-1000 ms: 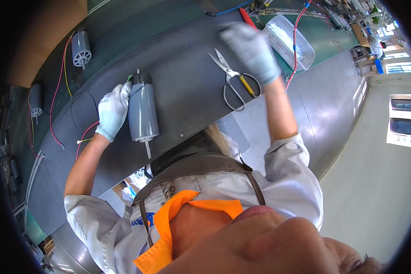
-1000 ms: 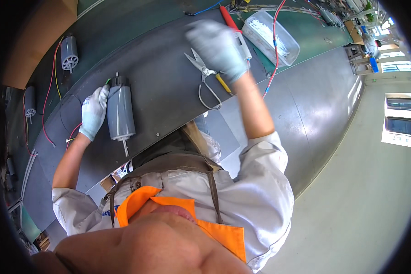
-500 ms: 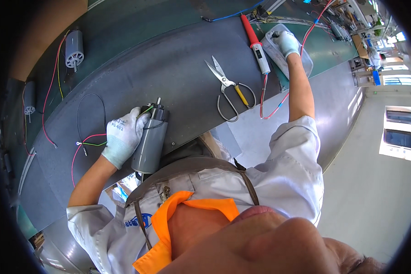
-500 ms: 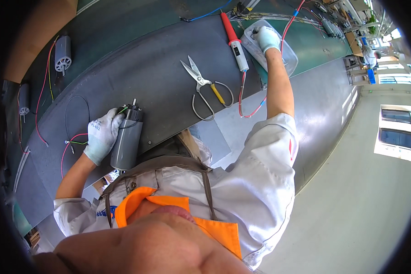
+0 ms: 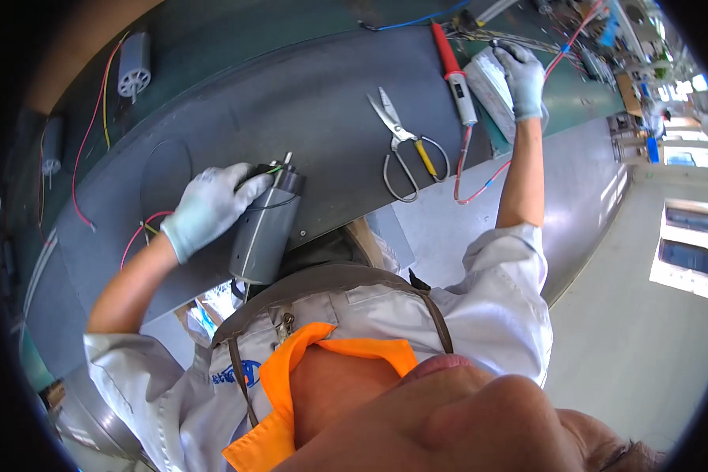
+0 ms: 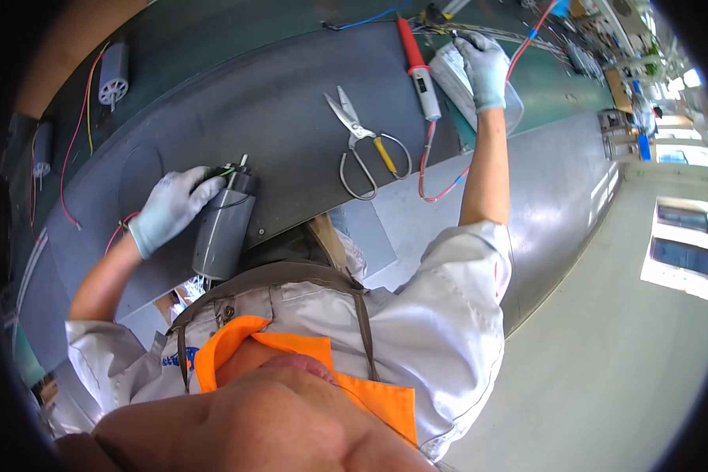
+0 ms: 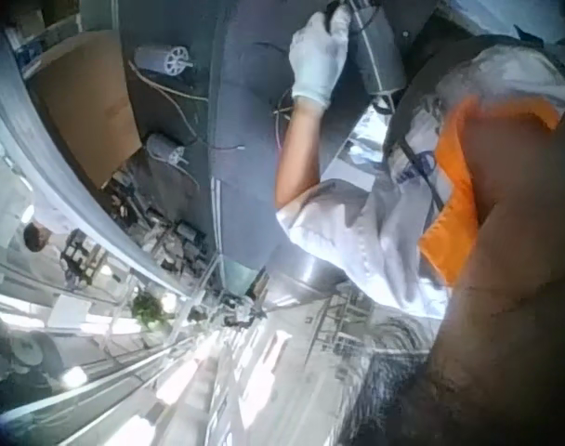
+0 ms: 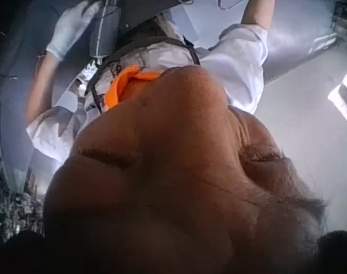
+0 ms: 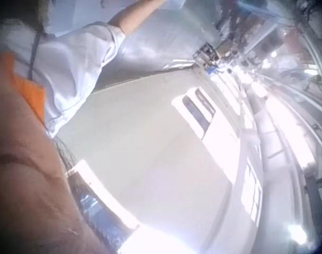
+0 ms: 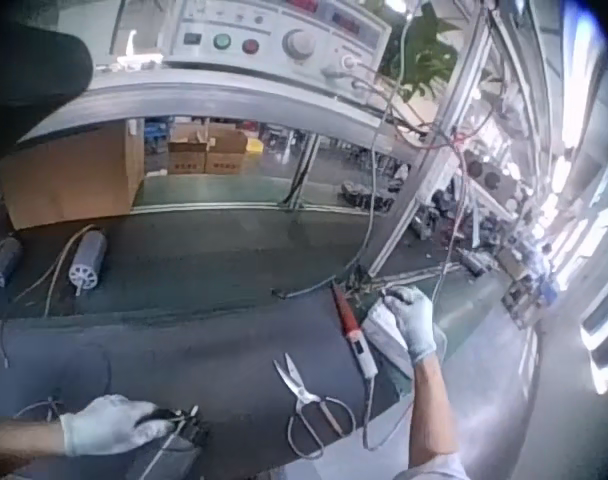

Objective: Assembling wiring and components onto small electric motors on an assembly line.

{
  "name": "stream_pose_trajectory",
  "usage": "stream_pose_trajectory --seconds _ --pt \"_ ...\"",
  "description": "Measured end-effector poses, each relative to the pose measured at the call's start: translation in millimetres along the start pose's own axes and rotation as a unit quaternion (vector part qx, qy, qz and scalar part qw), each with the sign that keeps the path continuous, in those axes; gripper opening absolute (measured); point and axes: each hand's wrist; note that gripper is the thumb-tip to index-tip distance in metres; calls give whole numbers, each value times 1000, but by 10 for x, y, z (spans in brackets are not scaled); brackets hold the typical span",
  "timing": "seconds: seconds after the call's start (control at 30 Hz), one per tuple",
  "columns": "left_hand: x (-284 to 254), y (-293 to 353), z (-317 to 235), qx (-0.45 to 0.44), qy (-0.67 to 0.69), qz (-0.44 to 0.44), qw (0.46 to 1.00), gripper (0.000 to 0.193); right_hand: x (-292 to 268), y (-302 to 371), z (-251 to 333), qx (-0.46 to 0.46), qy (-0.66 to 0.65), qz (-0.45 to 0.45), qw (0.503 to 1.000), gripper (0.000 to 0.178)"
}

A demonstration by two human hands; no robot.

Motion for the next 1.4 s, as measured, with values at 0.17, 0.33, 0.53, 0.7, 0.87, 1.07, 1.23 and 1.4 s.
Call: stream_pose_trajectory --seconds 0.17,0.33,0.53,0.7,0.87,1.07,1.23,1.4 --pt "-523 -127 -140 -232 237 167 928 50 73 1233 1502 130 -392 233 881 22" --pt "-771 -151 -201 -266 282 195 901 40 626 2519 2168 206 -459 396 768 26" --pt "-751 138 -124 -238 379 190 874 50 1080 2826 2208 -333 -166 135 918 34" --pt "-566 220 -122 -248 378 120 884 56 1020 2864 2267 -353 -118 190 908 31" --pt "-704 108 -295 -312 244 107 912 56 1042 2914 2255 -299 -125 275 905 35" --pt "-173 149 5 -315 292 -32 902 35 1045 2906 2325 -298 -148 234 914 33" --pt "-9 2 -163 -175 291 -179 924 28 1090 2820 2173 -77 -349 216 909 24" --pt "213 -50 -191 -82 300 -228 923 20 1076 2607 2241 290 -619 321 656 48"
Point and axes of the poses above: each hand's wrist, its own y-axis away from the middle knuckle, its own x-axis out of the palm, z = x × y, and after that the axes turned 13 degrees about x, right-handed
